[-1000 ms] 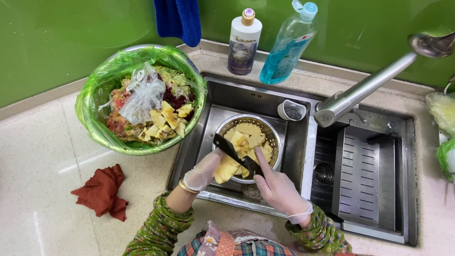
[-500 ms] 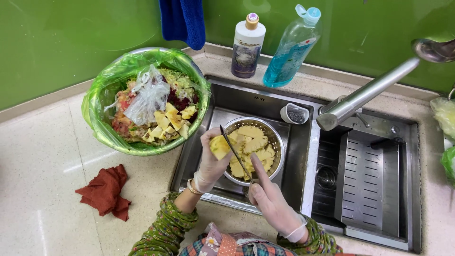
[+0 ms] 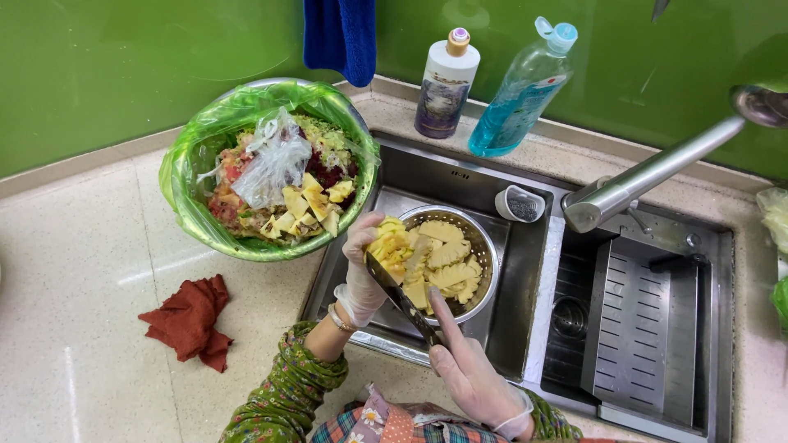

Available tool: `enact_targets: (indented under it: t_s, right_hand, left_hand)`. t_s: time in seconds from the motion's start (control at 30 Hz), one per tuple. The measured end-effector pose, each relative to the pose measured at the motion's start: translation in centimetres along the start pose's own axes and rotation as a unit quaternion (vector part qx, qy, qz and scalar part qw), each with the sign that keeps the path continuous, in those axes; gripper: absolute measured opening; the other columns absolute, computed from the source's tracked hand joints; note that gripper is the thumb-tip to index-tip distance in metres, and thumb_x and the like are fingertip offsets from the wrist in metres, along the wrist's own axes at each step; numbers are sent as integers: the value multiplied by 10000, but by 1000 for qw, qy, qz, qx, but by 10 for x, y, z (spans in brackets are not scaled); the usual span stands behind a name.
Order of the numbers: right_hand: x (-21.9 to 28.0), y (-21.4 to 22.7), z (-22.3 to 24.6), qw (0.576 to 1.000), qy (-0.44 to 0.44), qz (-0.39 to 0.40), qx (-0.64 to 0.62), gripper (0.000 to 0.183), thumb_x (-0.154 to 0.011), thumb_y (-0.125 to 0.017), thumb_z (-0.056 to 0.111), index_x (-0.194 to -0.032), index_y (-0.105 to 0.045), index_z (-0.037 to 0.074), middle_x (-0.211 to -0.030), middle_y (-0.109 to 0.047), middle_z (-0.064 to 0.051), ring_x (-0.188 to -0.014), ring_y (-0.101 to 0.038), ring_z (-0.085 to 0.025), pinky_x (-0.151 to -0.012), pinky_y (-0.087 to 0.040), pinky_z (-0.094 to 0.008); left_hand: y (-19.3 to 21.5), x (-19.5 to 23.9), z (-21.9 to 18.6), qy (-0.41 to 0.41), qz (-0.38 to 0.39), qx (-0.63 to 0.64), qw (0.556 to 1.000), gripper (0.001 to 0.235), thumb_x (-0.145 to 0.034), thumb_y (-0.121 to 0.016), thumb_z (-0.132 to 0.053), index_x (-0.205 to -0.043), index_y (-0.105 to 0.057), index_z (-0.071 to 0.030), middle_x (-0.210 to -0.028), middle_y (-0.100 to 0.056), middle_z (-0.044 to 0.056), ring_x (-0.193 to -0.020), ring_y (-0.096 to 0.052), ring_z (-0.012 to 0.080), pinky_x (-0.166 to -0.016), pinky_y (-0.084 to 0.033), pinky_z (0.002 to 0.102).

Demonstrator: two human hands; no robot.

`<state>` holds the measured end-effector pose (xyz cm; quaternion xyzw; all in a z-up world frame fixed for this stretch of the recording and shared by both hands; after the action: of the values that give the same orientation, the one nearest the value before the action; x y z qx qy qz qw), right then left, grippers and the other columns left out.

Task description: The person trims eyes and blemishes from peeled pineapple wedges with a knife over a sink, dropping trimmings into a waste bowl. They then rinse the wedges in a colander under the tap and transfer them piece by piece into a clear plastic container.

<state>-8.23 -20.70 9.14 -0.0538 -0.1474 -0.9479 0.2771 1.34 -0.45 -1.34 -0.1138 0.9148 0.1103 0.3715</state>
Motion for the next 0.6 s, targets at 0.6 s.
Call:
enact_targets:
  t_s: [0.6]
  right_hand:
    - [-85,4,39,995,55,82,-3,802,-1010,-466,217,-1688,-50,111,-716,-581,-111,-635,-549,-193,-646,-501,-297]
  left_hand:
    - [40,-7,-41,138,25,105,985,672,-851,-631,207,-1369,-303,-69,-1335,-479,110,-1223,-549,181,-1064,-494,322]
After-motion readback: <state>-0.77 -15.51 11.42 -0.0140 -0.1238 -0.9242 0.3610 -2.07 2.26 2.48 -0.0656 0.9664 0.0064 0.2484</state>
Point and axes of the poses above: each hand's wrist, its own x-axis away from the middle knuckle, its own y-axis out of the back of the hand, z = x × y, the point moved 1 cm from there along -x, towards the middle knuckle
